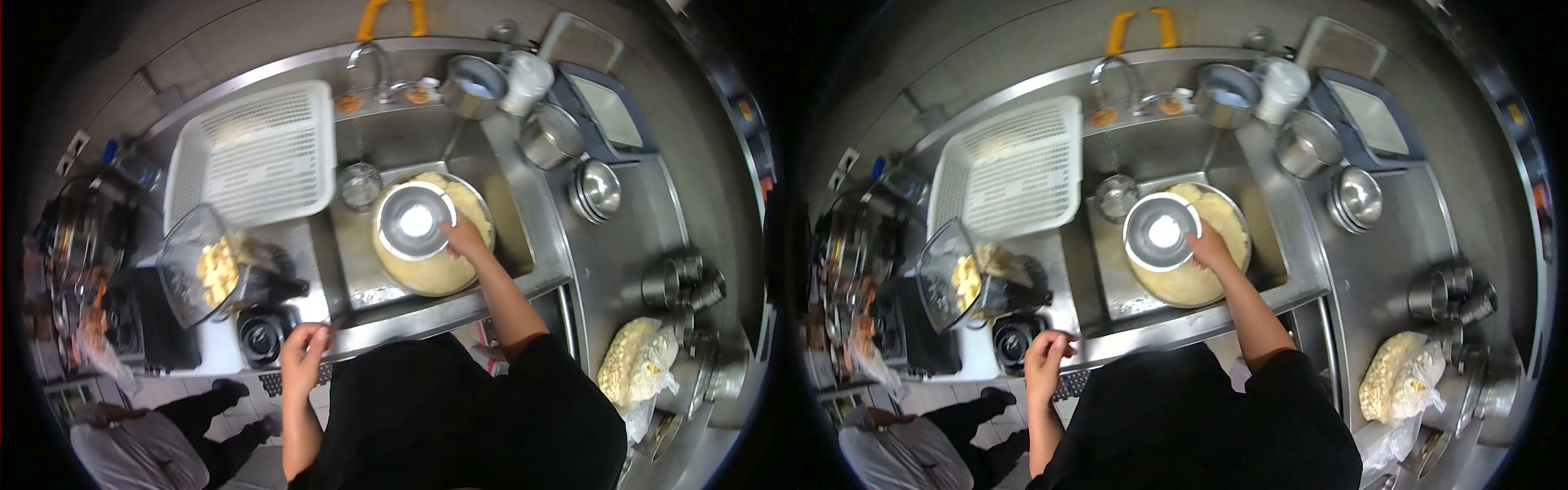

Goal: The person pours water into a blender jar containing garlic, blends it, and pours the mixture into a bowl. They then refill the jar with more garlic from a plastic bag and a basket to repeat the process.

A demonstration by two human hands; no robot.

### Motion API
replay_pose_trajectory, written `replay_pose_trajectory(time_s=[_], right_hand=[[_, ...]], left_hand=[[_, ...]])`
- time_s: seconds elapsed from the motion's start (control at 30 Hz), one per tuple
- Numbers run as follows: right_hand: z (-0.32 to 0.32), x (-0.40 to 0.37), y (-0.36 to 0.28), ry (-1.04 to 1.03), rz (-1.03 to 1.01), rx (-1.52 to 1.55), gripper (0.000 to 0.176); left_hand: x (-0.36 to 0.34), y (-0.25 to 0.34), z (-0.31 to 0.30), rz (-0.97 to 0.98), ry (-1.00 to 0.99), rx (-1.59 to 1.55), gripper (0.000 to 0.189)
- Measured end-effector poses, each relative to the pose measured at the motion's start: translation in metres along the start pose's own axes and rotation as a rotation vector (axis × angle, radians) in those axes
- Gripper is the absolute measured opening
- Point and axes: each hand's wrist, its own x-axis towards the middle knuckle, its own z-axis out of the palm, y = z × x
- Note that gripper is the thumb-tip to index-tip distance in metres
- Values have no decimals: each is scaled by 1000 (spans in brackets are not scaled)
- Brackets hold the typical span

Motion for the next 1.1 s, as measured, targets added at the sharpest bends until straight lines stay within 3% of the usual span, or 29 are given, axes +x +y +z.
replay_pose_trajectory(time_s=[0.1, 0.17, 0.43, 0.53, 0.7, 0.77, 0.83, 0.87, 0.93, 0.97, 1.0, 1.03, 1.1], right_hand=[[-84, 12, 43, 351, 29, 387, 37], [-136, -7, 63, 575, 213, 491, 36], [-215, -90, 184, 824, 344, 669, 18], [-228, -94, 201, 868, 392, 748, 39], [-220, -133, 204, 1028, 325, 958, 48], [-225, -138, 222, 1268, 382, 497, 50], [-220, -142, 204, 1660, 194, -219, 46], [-218, -135, 191, 1645, 185, -221, 46], [-189, -111, 131, 1439, -234, -136, 38], [-165, -93, 94, 1299, -195, -77, 31], [-150, -65, 83, 1033, -237, 65, 29], [-132, -14, 91, 916, -262, 55, 27], [-63, 17, 3, 657, -435, -168, 24]], left_hand=[[-1, -8, 2, -44, 49, -38, 18], [0, -16, 4, -37, 46, -89, 20], [23, -8, 9, 30, -93, -37, 21], [28, -3, 8, 22, -130, -9, 21], [23, -13, -5, 8, -146, -44, 19], [17, -17, -13, -18, -123, -72, 19], [13, -22, -19, -14, -120, -50, 20], [10, -20, -20, -30, -109, -56, 21], [9, -20, -18, -48, -104, -57, 21], [11, -20, -16, -58, -108, -60, 21], [14, -21, -13, -58, -117, -48, 21], [16, -22, -10, -62, -107, -53, 21], [19, -23, -2, -58, -138, 10, 20]])
